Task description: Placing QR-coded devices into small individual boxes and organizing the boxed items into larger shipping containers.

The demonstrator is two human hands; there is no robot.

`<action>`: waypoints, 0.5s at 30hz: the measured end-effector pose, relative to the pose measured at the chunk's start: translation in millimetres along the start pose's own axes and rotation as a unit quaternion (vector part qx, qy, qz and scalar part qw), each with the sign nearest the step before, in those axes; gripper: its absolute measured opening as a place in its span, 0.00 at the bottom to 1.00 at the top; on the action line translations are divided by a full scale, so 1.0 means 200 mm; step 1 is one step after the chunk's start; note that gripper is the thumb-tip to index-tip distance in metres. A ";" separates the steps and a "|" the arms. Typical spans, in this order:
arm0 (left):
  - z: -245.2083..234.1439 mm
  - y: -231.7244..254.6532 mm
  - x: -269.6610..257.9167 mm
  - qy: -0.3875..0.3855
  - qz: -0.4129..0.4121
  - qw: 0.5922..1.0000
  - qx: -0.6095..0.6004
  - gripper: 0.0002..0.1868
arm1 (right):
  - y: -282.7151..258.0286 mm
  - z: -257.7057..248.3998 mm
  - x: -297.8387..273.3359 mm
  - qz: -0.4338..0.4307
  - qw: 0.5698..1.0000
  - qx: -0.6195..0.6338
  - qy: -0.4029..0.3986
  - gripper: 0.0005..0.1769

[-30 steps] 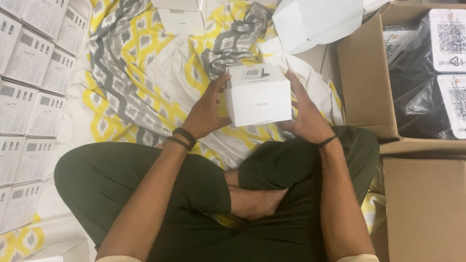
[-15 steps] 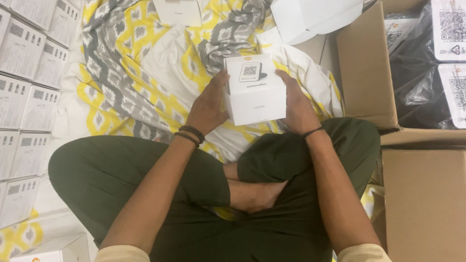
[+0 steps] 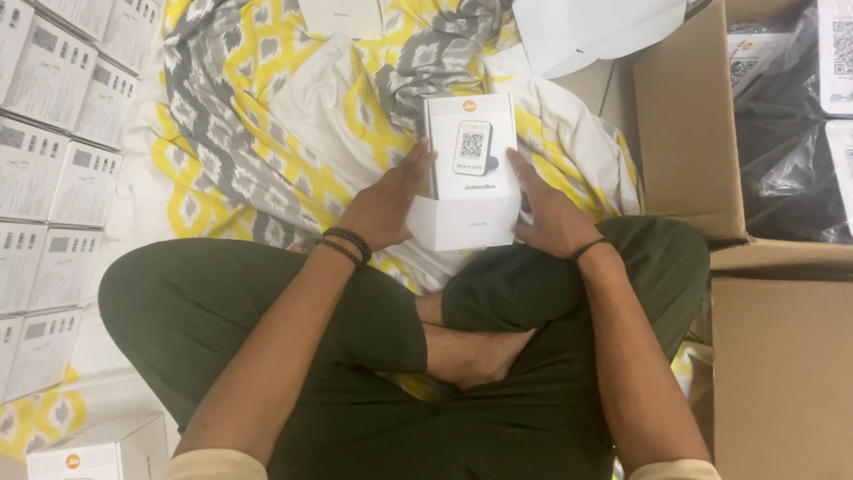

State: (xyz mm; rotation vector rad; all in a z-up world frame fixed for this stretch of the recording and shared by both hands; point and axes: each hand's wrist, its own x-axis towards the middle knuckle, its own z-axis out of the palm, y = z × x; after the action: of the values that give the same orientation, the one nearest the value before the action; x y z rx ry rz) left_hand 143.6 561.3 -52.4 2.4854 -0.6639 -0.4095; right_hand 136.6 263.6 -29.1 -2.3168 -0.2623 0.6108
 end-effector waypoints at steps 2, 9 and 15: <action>0.05 -0.03 0.01 0.066 0.050 0.996 -0.035 0.58 | 0.06 0.02 0.02 -0.022 1.000 0.019 0.011 0.60; -0.11 0.07 0.03 0.142 0.069 0.970 -0.187 0.48 | 0.04 -0.04 -0.03 -0.038 0.979 0.198 0.034 0.53; -0.21 0.11 0.05 0.121 -0.080 0.973 -0.180 0.35 | -0.10 -0.08 -0.08 -0.080 0.924 0.373 0.022 0.45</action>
State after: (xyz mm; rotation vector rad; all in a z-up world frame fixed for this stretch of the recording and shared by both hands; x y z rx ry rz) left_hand 161.5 556.6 -7.7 2.1987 -0.2631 -0.2524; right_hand 131.2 262.7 0.8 -1.5525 -0.1553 0.4669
